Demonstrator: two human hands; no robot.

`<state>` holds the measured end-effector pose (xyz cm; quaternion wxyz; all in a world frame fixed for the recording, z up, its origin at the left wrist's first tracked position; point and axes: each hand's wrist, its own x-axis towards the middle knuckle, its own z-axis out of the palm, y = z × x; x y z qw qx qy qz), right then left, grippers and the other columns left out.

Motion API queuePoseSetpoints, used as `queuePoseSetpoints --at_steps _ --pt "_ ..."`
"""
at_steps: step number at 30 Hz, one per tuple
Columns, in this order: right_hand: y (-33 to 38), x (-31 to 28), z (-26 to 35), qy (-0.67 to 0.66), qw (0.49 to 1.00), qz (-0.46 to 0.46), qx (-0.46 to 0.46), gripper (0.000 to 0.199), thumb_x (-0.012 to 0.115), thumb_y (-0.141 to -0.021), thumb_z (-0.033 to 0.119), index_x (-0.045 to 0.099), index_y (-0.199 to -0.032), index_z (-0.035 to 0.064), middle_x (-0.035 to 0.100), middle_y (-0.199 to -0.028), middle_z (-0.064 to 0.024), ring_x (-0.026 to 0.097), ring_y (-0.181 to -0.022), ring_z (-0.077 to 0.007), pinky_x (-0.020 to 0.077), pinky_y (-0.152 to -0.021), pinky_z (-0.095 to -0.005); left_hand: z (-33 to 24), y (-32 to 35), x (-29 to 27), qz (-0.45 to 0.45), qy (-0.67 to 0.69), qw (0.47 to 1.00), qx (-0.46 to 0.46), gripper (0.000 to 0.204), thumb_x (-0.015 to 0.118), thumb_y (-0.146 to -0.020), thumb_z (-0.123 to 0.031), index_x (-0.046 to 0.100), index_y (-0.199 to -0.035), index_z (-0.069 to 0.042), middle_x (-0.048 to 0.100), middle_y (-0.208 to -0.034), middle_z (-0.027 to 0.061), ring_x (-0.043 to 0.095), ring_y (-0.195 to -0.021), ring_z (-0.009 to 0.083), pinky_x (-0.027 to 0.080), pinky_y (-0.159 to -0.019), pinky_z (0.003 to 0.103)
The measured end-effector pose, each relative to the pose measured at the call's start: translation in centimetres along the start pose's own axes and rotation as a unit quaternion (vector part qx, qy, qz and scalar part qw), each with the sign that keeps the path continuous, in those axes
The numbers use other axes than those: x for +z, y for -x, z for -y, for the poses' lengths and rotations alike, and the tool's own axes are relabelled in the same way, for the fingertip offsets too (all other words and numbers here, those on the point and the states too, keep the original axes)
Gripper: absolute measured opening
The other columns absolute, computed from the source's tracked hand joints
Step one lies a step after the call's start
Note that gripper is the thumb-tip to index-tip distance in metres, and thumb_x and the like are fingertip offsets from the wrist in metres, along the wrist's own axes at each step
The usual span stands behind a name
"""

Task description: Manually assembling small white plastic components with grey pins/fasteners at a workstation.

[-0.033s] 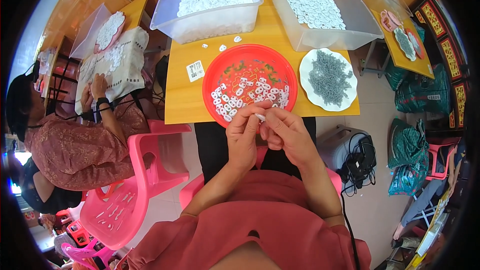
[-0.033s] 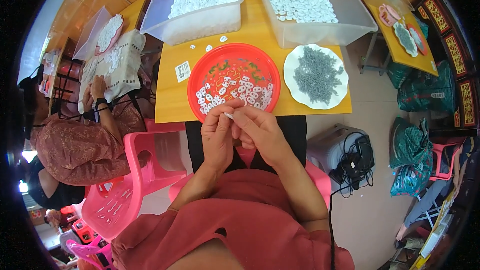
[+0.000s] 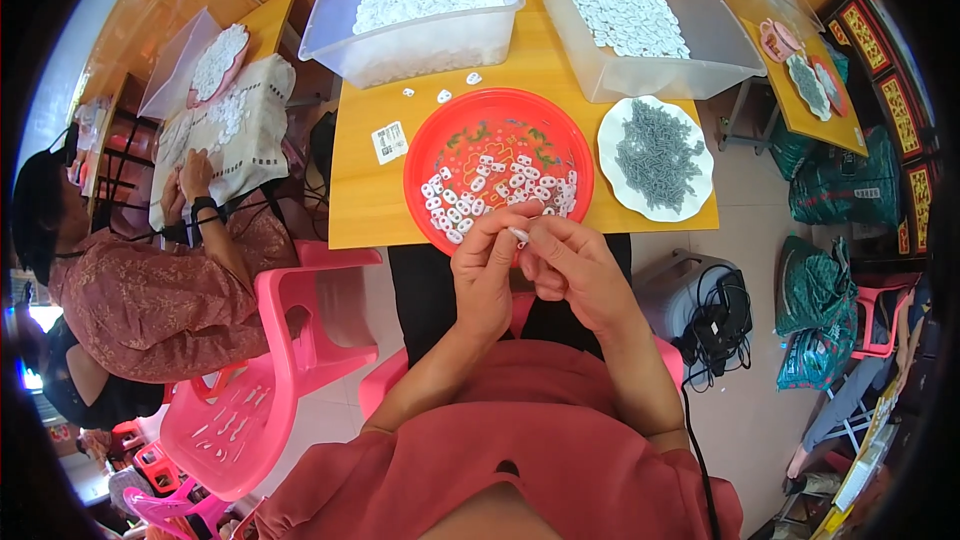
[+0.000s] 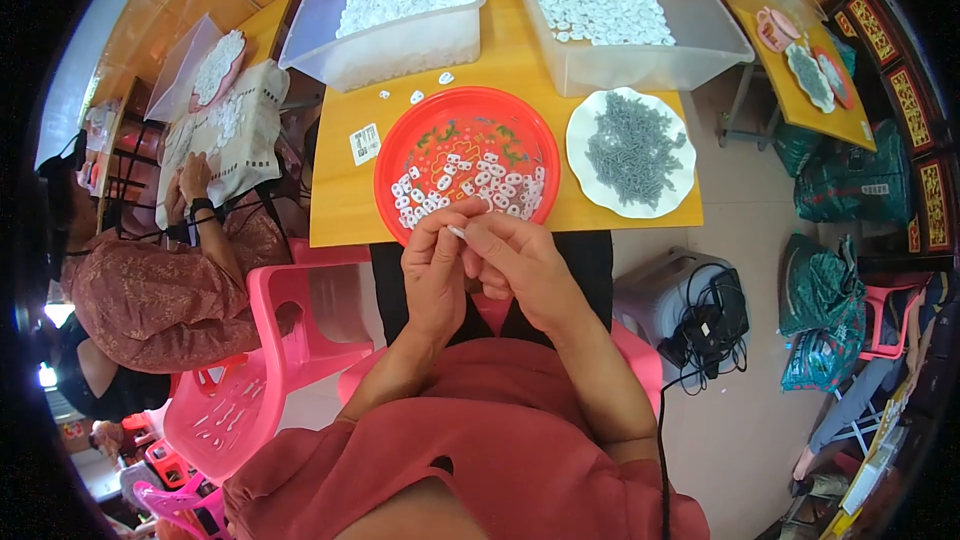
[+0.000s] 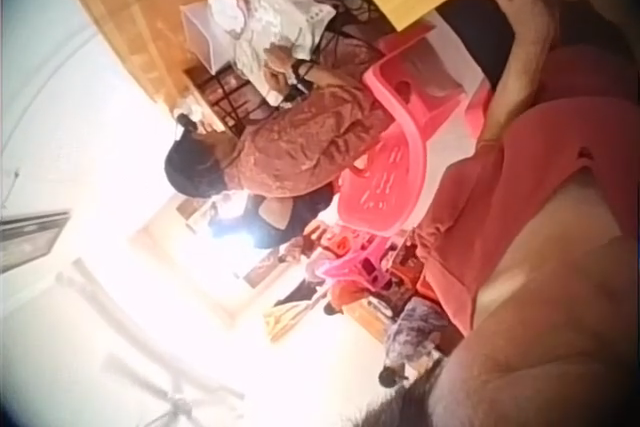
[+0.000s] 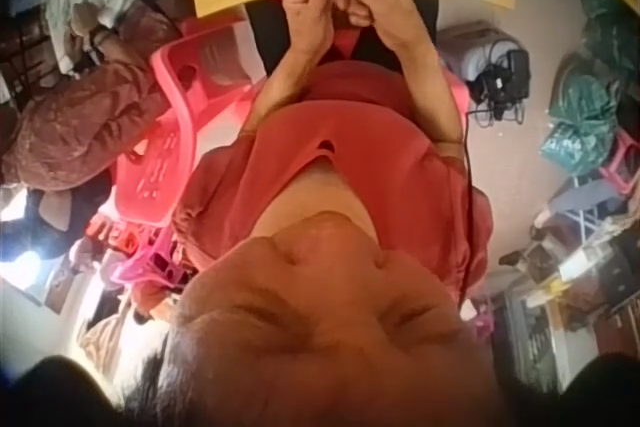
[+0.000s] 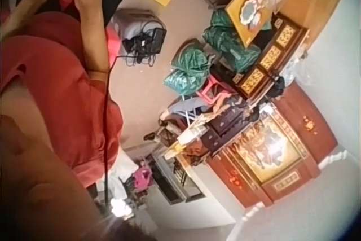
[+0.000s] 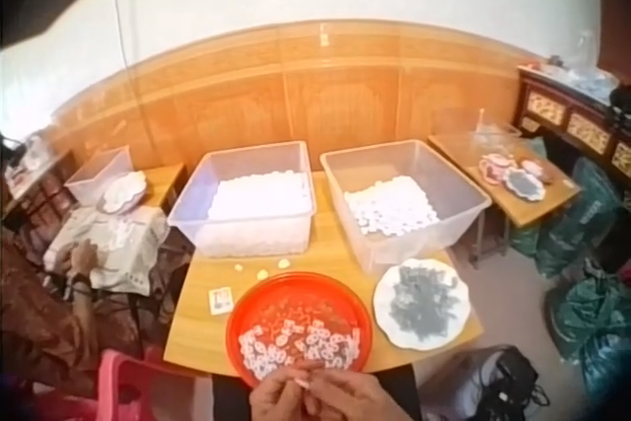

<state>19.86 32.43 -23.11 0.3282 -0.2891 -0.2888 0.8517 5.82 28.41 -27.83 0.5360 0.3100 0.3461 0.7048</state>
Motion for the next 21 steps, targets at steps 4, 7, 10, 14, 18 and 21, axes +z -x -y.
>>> queuePoseSetpoints --at_steps 4,7,10,14,18,21 --pt "0.1 0.3 0.7 -0.007 0.999 -0.030 0.026 0.020 0.063 -0.107 0.023 0.069 -0.109 0.0040 0.059 -0.079 0.0009 0.038 -0.055 -0.0015 0.0274 -0.047 -0.0193 -0.5 -0.1 -0.5 0.041 0.000 0.999 -0.016 0.026 0.053 -0.111 -0.013 0.067 -0.128 0.000 0.067 -0.135 0.0168 0.064 -0.122 0.0218 0.050 -0.105 0.034" --pt "0.5 0.4 1.2 -0.002 0.998 -0.042 0.041 0.018 0.065 -0.106 0.021 0.070 -0.107 0.0034 0.058 -0.073 0.0010 0.038 -0.050 -0.0012 0.0269 -0.045 -0.0192 -1.3 -0.8 -1.8 0.103 -0.014 0.995 -0.007 0.028 0.054 -0.109 -0.011 0.066 -0.131 0.002 0.068 -0.134 0.0156 0.064 -0.124 0.0226 0.049 -0.107 0.035" --pt "0.4 -0.4 1.6 -0.022 0.997 -0.018 0.068 0.021 0.067 -0.104 0.023 0.072 -0.106 0.0029 0.057 -0.070 0.0022 0.038 -0.048 -0.0016 0.0232 -0.043 -0.0199 -2.6 -2.0 -2.5 0.195 -0.165 0.966 0.047 0.028 0.058 -0.107 -0.010 0.068 -0.131 0.002 0.069 -0.132 0.0145 0.063 -0.124 0.0222 0.049 -0.107 0.035" --pt "0.4 0.2 1.1 0.058 0.998 0.002 0.032 0.023 0.065 -0.106 0.024 0.069 -0.113 0.0029 0.059 -0.071 0.0014 0.043 -0.052 -0.0019 0.0289 -0.046 -0.0197 -2.3 -1.8 -3.0 0.161 -0.126 0.979 -0.013 0.027 0.061 -0.104 -0.007 0.070 -0.129 0.002 0.071 -0.128 0.0127 0.068 -0.114 0.0199 0.053 -0.100 0.033" --pt "0.7 1.6 0.5 0.216 0.973 -0.009 -0.085 0.026 0.060 -0.109 0.021 0.063 -0.125 0.0008 0.062 -0.076 -0.0002 0.048 -0.056 -0.0034 0.0365 -0.051 -0.0185 -1.5 -0.9 -2.5 0.087 -0.026 0.993 -0.076 0.027 0.061 -0.105 -0.008 0.069 -0.129 0.001 0.071 -0.128 0.0126 0.071 -0.105 0.0182 0.056 -0.094 0.031" --pt "0.6 1.3 0.4 0.369 0.919 -0.017 -0.140 0.030 0.061 -0.107 0.020 0.058 -0.128 -0.0019 0.064 -0.078 -0.0081 0.061 -0.066 -0.0155 0.0458 -0.058 -0.0285 -2.0 -0.5 -1.8 0.067 0.046 0.990 -0.119 0.029 0.060 -0.107 -0.012 0.068 -0.131 0.002 0.070 -0.131 0.0138 0.069 -0.110 0.0186 0.055 -0.098 0.032"
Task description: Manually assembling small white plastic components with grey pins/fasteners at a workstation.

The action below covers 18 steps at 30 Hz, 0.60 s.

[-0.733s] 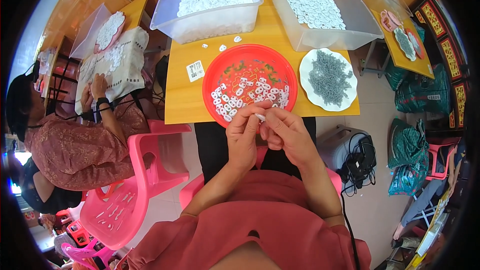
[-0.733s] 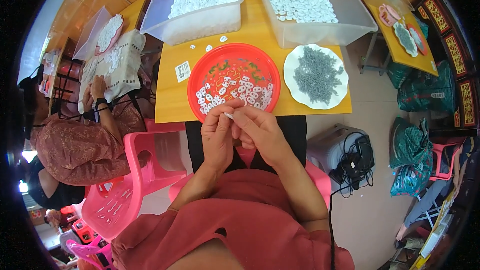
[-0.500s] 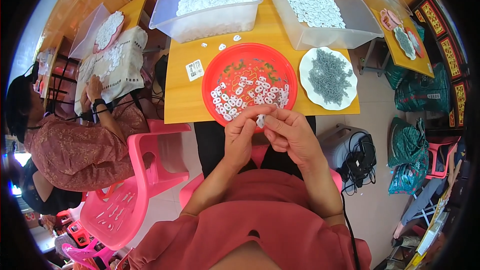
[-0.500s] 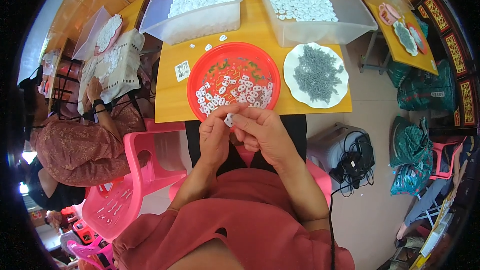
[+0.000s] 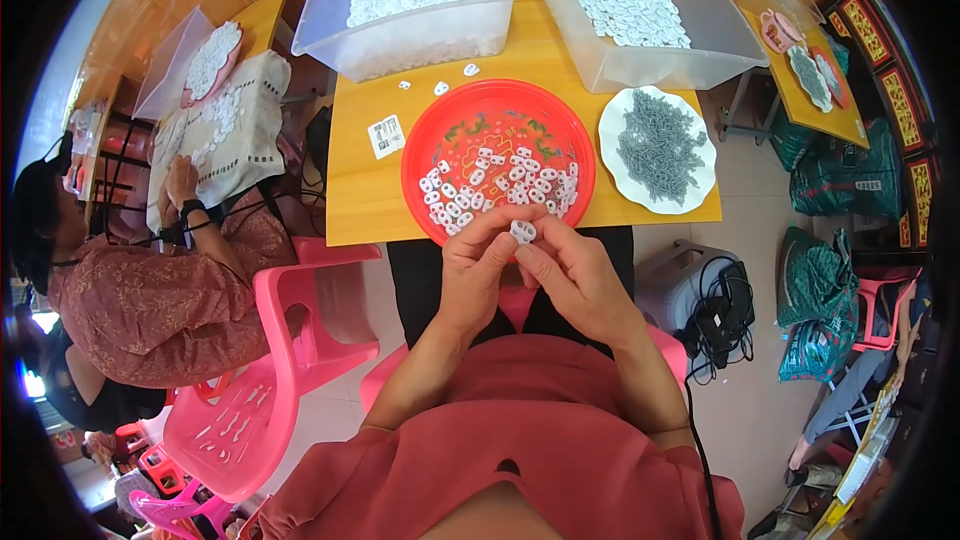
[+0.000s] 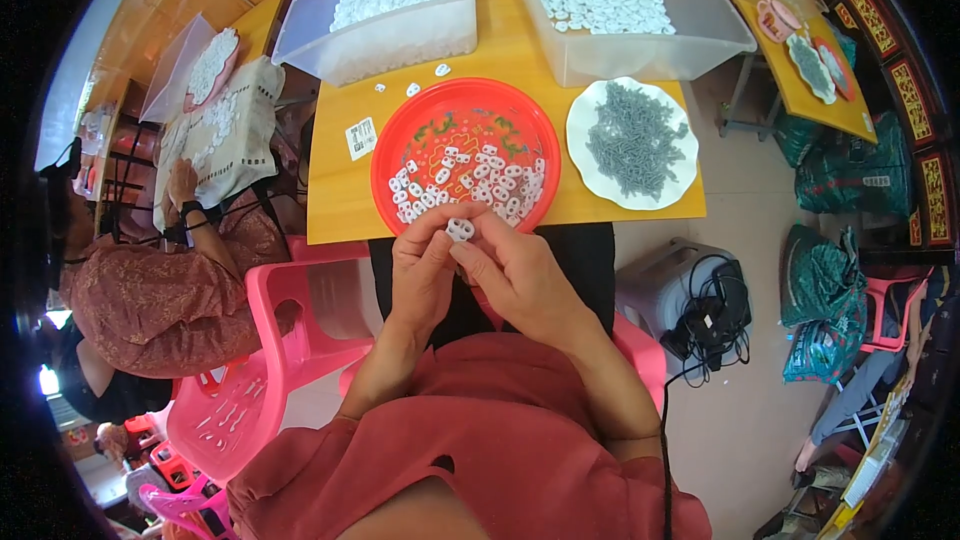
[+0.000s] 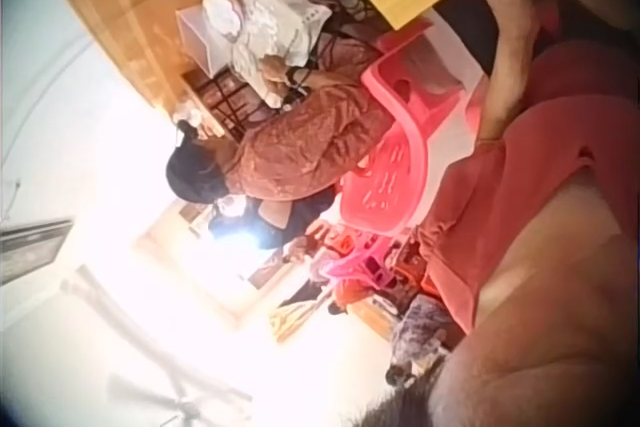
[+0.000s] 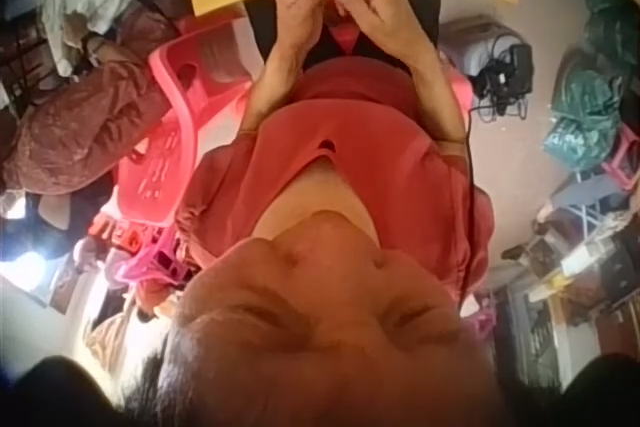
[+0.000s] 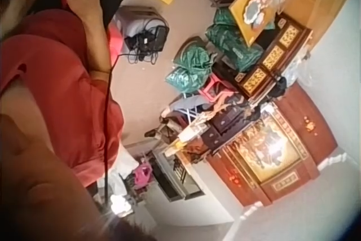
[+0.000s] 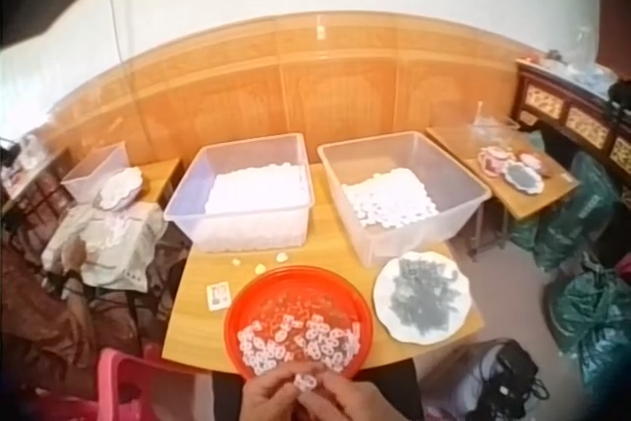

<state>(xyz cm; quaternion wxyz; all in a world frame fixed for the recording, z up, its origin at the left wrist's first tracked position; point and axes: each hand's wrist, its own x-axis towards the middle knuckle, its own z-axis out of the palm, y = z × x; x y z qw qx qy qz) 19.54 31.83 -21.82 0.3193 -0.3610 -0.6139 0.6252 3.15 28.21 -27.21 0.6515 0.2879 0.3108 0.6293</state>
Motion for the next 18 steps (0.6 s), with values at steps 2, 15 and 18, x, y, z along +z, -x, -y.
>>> queuePoseSetpoints --at_steps 2,15,18 --pt "-0.1 0.2 0.1 0.078 0.997 -0.010 -0.026 0.034 0.062 -0.106 0.021 0.056 -0.129 -0.0032 0.066 -0.077 -0.0144 0.068 -0.068 -0.0263 0.0515 -0.061 -0.0354 0.4 -0.2 0.1 0.001 -0.013 1.000 0.022 0.031 0.059 -0.107 -0.013 0.067 -0.133 0.002 0.070 -0.132 0.0137 0.068 -0.113 0.0188 0.055 -0.100 0.033" --pt "0.0 0.9 -1.8 0.373 0.887 -0.138 -0.235 0.023 0.070 -0.093 0.020 0.054 -0.097 0.0033 0.060 -0.071 -0.0134 0.065 -0.064 -0.0322 0.0523 -0.054 -0.0427 0.1 0.7 2.0 0.013 -0.002 1.000 0.023 0.039 0.057 -0.110 -0.021 0.063 -0.138 0.005 0.064 -0.142 0.0161 0.062 -0.127 0.0209 0.049 -0.109 0.034" --pt "-0.1 1.1 -1.7 0.392 0.869 -0.160 -0.258 0.023 0.071 -0.089 0.020 0.053 -0.091 0.0055 0.058 -0.070 -0.0116 0.064 -0.061 -0.0301 0.0517 -0.052 -0.0412 0.2 1.3 2.9 -0.014 0.004 0.999 0.038 0.039 0.056 -0.110 -0.021 0.062 -0.138 0.006 0.063 -0.144 0.0171 0.060 -0.130 0.0220 0.047 -0.111 0.035"
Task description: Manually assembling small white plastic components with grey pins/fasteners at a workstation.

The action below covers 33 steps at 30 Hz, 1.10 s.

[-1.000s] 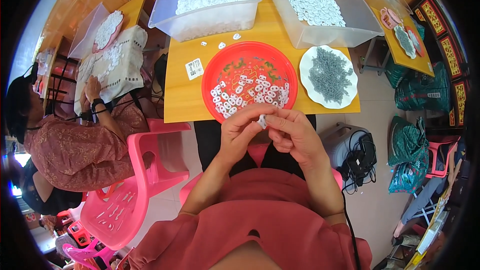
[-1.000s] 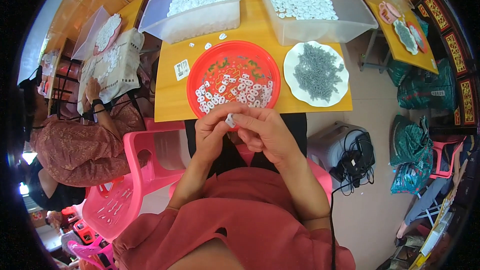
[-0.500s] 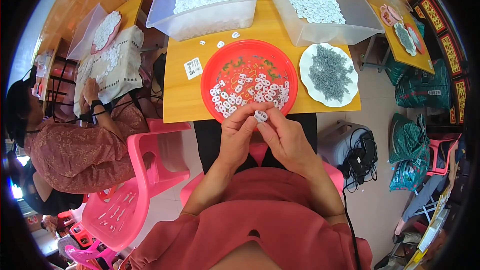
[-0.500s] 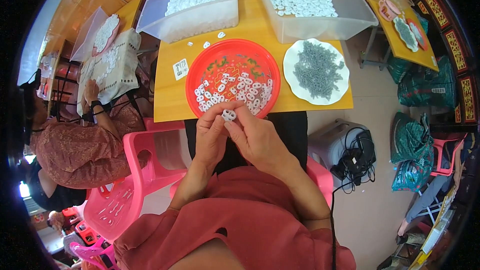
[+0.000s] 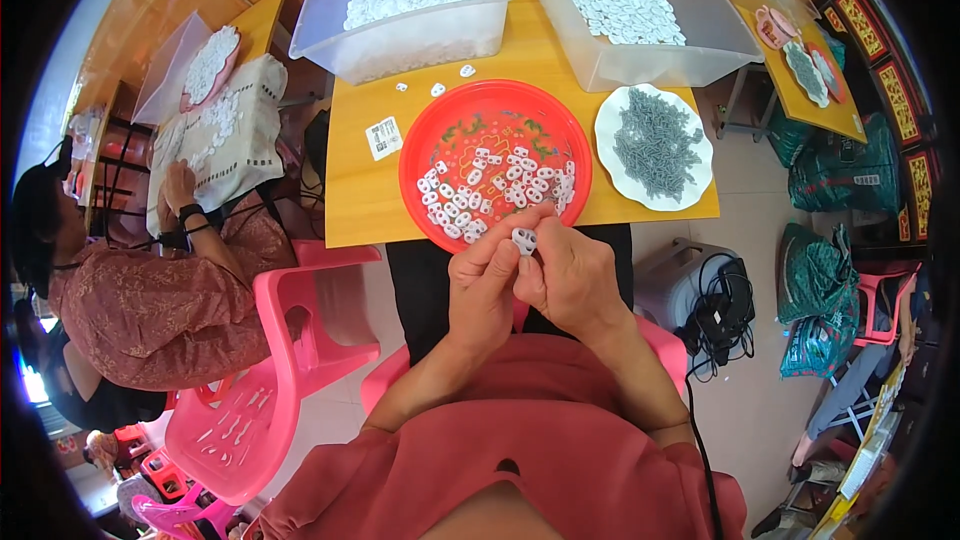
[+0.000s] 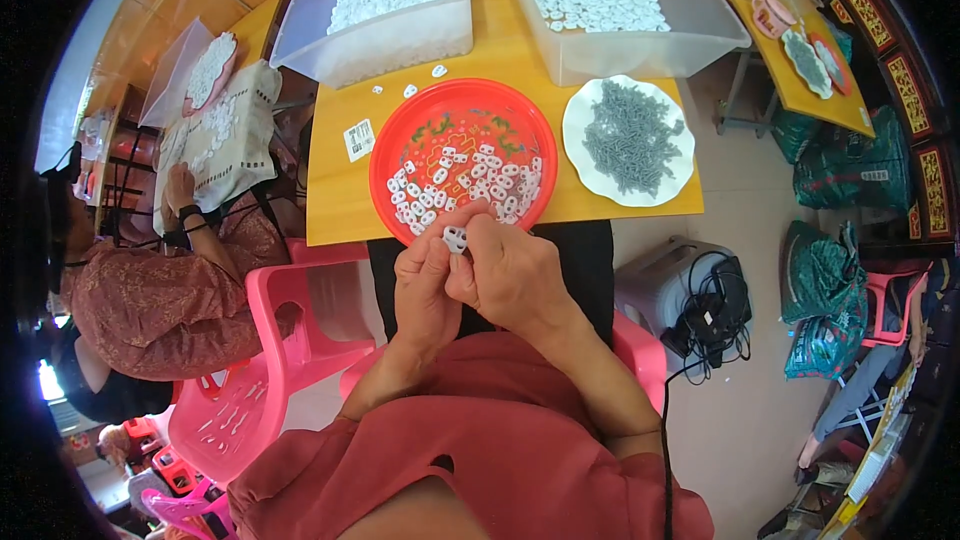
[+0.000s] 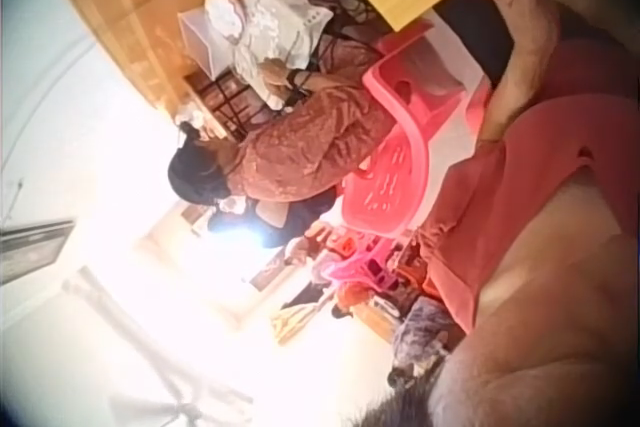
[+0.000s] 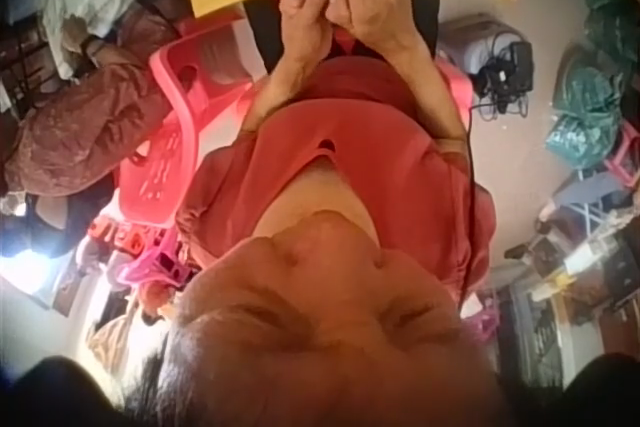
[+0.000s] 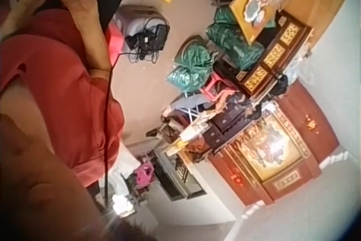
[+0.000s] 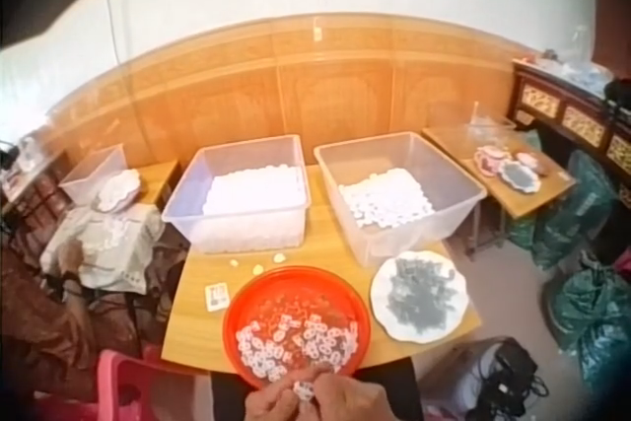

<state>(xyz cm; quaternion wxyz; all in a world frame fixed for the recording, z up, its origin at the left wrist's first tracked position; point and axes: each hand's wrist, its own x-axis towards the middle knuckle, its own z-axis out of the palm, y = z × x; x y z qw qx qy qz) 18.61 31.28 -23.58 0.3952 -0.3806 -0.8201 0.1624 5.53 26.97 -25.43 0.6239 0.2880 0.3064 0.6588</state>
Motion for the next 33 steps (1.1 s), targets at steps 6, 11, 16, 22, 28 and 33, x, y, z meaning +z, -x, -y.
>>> queuePoseSetpoints --at_steps 6,11,16,22,28,33 --pt "0.4 0.2 0.2 -0.025 1.000 -0.013 0.008 0.024 0.063 -0.093 0.023 0.053 -0.089 0.0018 0.056 -0.069 -0.0158 0.060 -0.058 -0.0364 0.0485 -0.051 -0.0444 0.1 1.2 2.4 -0.077 0.006 0.997 0.028 0.038 0.051 -0.113 -0.020 0.062 -0.139 0.006 0.064 -0.141 0.0149 0.063 -0.117 0.0152 0.049 -0.103 0.029" --pt "1.1 0.6 0.1 -0.026 0.999 -0.013 0.018 0.026 0.063 -0.093 0.026 0.054 -0.088 0.0024 0.055 -0.067 -0.0145 0.060 -0.057 -0.0349 0.0482 -0.050 -0.0430 0.8 2.0 2.5 -0.103 0.005 0.995 0.012 0.037 0.049 -0.114 -0.018 0.062 -0.140 0.005 0.068 -0.127 0.0066 0.056 -0.092 0.0039 0.048 -0.087 0.021" --pt "1.6 0.9 0.3 -0.023 0.999 -0.005 0.026 0.026 0.063 -0.094 0.028 0.055 -0.091 0.0025 0.055 -0.067 -0.0148 0.061 -0.058 -0.0349 0.0485 -0.050 -0.0426 0.9 2.2 3.0 -0.125 -0.004 0.992 0.010 0.036 0.049 -0.114 -0.018 0.063 -0.138 0.005 0.069 -0.116 0.0026 0.057 -0.093 0.0036 0.048 -0.087 0.021" --pt "2.1 2.1 0.1 -0.082 0.994 0.005 0.067 0.030 0.060 -0.100 0.032 0.055 -0.094 0.0025 0.058 -0.071 -0.0165 0.062 -0.061 -0.0378 0.0496 -0.053 -0.0443 1.9 2.1 1.9 -0.171 0.041 0.984 -0.011 0.036 0.048 -0.114 -0.019 0.062 -0.136 0.006 0.069 -0.122 0.0068 0.063 -0.109 0.0097 0.050 -0.096 0.025" --pt "1.9 1.9 0.6 -0.060 0.997 0.001 0.046 0.020 0.068 -0.093 0.022 0.055 -0.093 0.0060 0.060 -0.072 -0.0135 0.066 -0.066 -0.0333 0.0524 -0.056 -0.0449 1.0 2.0 1.2 -0.090 0.017 0.995 0.024 0.041 0.045 -0.115 -0.022 0.058 -0.139 0.008 0.064 -0.138 0.0131 0.061 -0.122 0.0164 0.048 -0.106 0.030" --pt "1.4 1.5 0.7 -0.073 0.996 -0.009 0.042 0.021 0.066 -0.096 0.023 0.055 -0.093 0.0046 0.059 -0.073 -0.0158 0.064 -0.066 -0.0369 0.0513 -0.056 -0.0458 0.7 1.5 1.6 -0.072 0.010 0.997 0.019 0.041 0.045 -0.115 -0.022 0.058 -0.139 0.008 0.064 -0.138 0.0135 0.061 -0.121 0.0160 0.048 -0.105 0.029"
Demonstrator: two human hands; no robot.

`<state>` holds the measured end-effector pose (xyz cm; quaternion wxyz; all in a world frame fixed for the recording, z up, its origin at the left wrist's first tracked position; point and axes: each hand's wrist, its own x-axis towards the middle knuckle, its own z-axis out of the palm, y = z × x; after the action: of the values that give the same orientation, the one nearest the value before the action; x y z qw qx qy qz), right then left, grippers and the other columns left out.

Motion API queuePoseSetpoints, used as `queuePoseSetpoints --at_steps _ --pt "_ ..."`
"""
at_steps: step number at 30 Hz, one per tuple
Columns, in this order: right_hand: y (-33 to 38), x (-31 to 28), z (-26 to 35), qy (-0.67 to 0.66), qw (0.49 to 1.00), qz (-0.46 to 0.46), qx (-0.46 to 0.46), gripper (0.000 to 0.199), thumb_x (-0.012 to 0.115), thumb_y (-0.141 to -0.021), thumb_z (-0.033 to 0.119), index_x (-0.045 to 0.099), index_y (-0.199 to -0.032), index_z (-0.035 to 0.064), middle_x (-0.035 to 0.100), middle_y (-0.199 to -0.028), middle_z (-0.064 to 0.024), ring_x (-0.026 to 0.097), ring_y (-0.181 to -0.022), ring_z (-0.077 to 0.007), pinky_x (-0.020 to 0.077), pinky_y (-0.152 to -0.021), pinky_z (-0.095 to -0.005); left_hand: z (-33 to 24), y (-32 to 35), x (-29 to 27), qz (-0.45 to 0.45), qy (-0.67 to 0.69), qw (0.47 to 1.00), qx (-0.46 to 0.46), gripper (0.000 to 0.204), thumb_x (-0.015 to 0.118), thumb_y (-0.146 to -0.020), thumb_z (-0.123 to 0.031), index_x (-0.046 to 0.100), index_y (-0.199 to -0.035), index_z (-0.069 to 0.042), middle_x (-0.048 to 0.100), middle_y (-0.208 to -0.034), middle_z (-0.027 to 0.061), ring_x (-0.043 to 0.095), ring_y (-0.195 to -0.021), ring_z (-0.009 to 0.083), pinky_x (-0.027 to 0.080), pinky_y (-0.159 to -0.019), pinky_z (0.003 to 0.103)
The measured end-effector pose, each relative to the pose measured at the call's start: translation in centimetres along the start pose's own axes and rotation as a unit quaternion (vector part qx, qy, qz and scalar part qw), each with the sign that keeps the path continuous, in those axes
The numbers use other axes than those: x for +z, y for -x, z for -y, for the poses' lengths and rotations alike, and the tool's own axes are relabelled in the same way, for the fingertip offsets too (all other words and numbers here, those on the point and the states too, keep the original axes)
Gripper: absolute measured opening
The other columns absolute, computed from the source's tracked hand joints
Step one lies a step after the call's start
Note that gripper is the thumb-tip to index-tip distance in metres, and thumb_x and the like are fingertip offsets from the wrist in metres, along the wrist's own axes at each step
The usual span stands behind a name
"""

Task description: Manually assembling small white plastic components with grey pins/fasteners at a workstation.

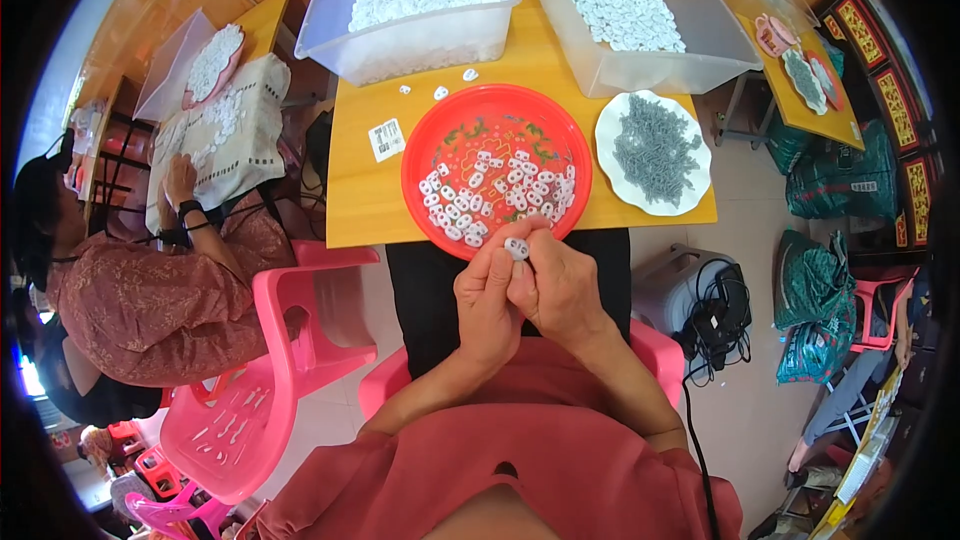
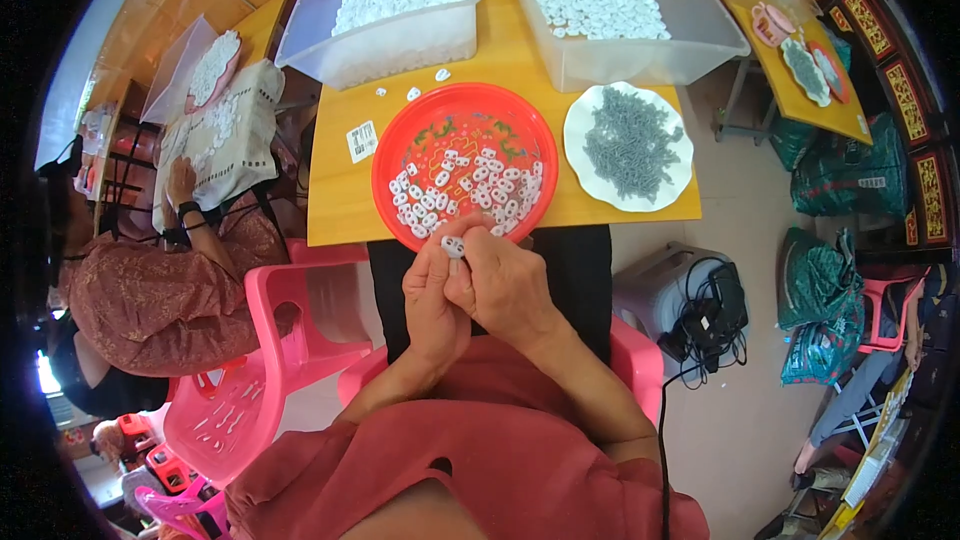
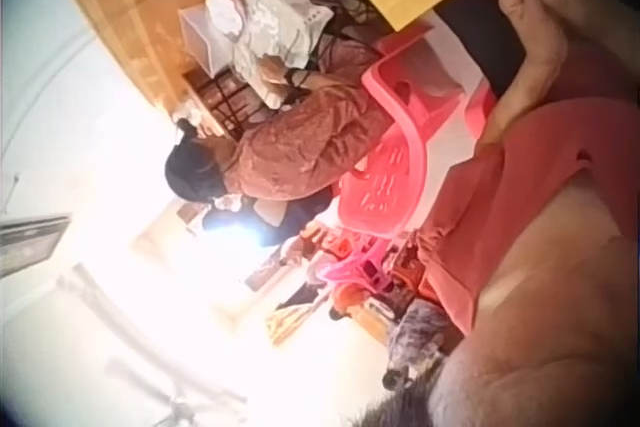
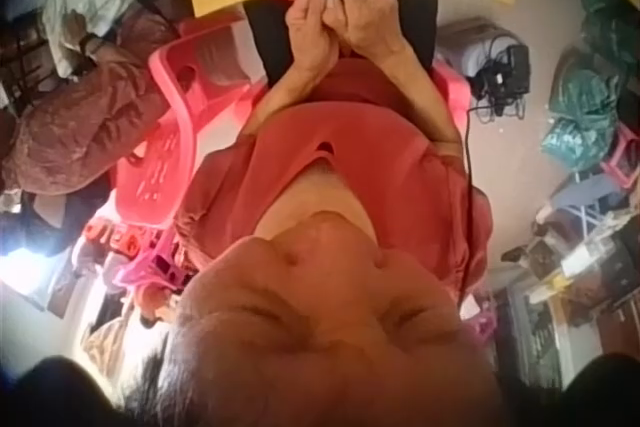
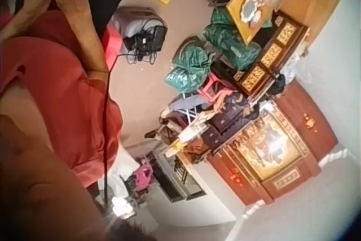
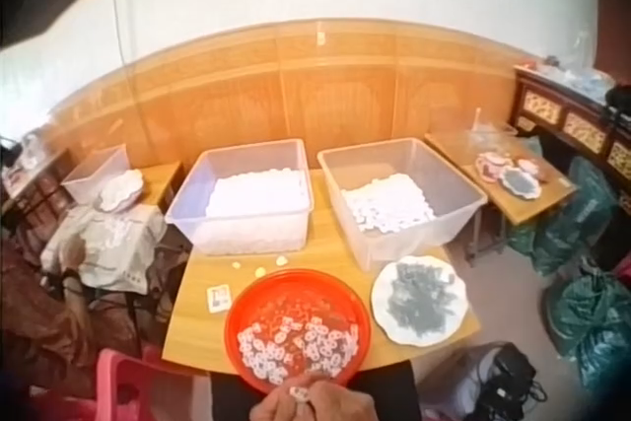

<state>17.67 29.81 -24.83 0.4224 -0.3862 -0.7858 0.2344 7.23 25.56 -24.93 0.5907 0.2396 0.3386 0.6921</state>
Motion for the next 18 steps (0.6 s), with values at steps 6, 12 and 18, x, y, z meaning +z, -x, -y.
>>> queuePoseSetpoints --at_steps 6,12,18 --pt "-0.4 -1.2 1.4 -0.038 0.999 0.006 0.031 0.022 0.067 -0.098 0.022 0.056 -0.097 0.0042 0.063 -0.075 -0.0176 0.067 -0.071 -0.0386 0.0526 -0.058 -0.0470 -0.5 0.3 0.5 -0.026 -0.024 0.999 0.002 0.038 0.044 -0.115 -0.018 0.060 -0.137 0.008 0.067 -0.134 0.0122 0.062 -0.117 0.0149 0.049 -0.103 0.029" --pt "-2.4 -5.8 3.4 -0.240 0.930 0.189 0.202 0.023 0.059 -0.106 0.023 0.058 -0.101 0.0011 0.062 -0.076 -0.0241 0.067 -0.074 -0.0420 0.0504 -0.063 -0.0437 -1.2 1.0 0.0 -0.040 -0.104 0.994 0.015 0.040 0.047 -0.114 -0.025 0.061 -0.135 0.006 0.067 -0.133 0.0135 0.063 -0.121 0.0191 0.049 -0.105 0.033" --pt "-4.7 -7.7 0.8 -0.324 0.871 0.110 0.351 0.021 0.060 -0.107 0.024 0.066 -0.103 0.0037 0.064 -0.078 -0.0039 0.061 -0.074 -0.0091 0.0488 -0.064 -0.0292 -1.3 2.4 -4.4 -0.053 -0.250 0.967 -0.005 0.034 0.052 -0.112 -0.023 0.068 -0.128 0.002 0.073 -0.123 0.0105 0.069 -0.110 0.0151 0.053 -0.091 0.029"
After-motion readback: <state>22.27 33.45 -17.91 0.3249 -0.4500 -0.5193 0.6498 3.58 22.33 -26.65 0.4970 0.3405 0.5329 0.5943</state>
